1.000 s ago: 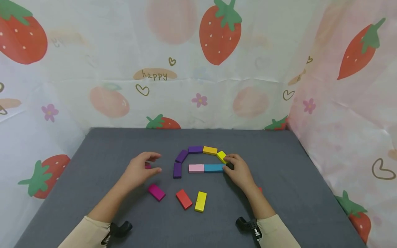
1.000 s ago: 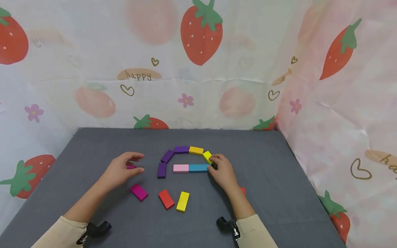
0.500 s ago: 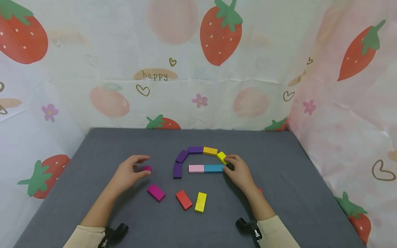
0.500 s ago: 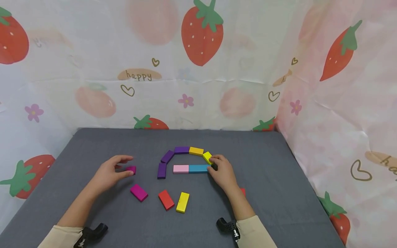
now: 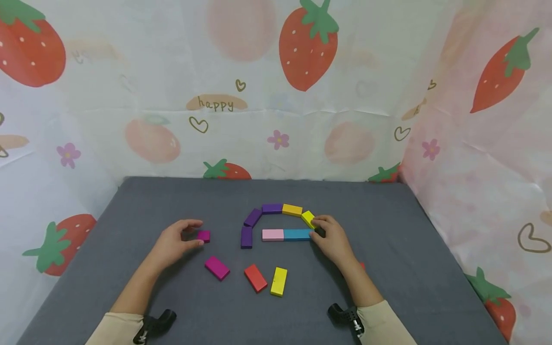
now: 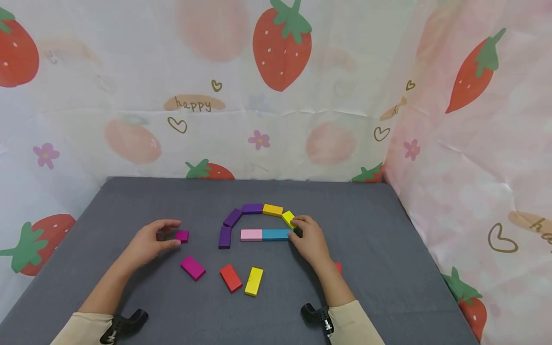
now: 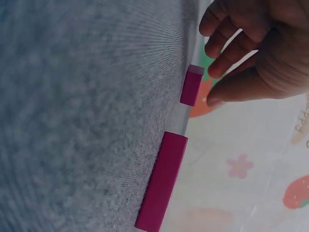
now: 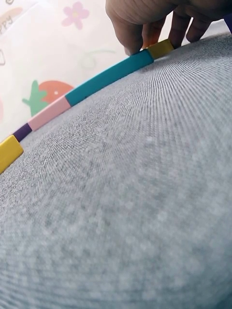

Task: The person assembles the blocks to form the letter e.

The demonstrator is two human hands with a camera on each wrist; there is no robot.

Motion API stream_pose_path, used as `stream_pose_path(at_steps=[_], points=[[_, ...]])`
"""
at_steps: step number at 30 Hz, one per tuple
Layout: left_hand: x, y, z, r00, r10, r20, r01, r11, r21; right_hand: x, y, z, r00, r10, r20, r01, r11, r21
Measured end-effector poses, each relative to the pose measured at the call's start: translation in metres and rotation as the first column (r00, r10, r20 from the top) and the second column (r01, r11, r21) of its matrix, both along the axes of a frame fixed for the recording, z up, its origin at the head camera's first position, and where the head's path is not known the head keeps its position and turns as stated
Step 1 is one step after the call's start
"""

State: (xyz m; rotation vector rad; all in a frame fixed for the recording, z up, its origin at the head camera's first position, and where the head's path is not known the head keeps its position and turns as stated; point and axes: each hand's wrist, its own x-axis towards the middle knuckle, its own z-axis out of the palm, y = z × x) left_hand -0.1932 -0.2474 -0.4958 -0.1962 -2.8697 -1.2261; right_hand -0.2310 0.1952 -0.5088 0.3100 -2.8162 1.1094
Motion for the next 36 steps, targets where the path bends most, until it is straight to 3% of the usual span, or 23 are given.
stream_pose_path(at_steps=[13, 27, 36], points=[[-0.008, 0.002, -0.012, 0.999, -0.034, -0.016, 0.033, 0.999, -0.037, -0.002, 0.002, -0.003, 1.000, 0.004, -0.001, -0.004, 1.000, 0.010], [-0.008, 0.004, -0.013, 0.999, -0.036, -0.023, 0.035, 0.997, -0.065, -0.001, 0.002, -0.003, 1.000, -0.001, -0.005, 0.001, 1.000, -0.007], [-0.005, 0.008, -0.007, 1.000, 0.013, 0.009, -0.013, 0.999, -0.031, 0.000, 0.001, -0.003, 1.000, 0.002, -0.010, -0.002, 1.000, 0.002]])
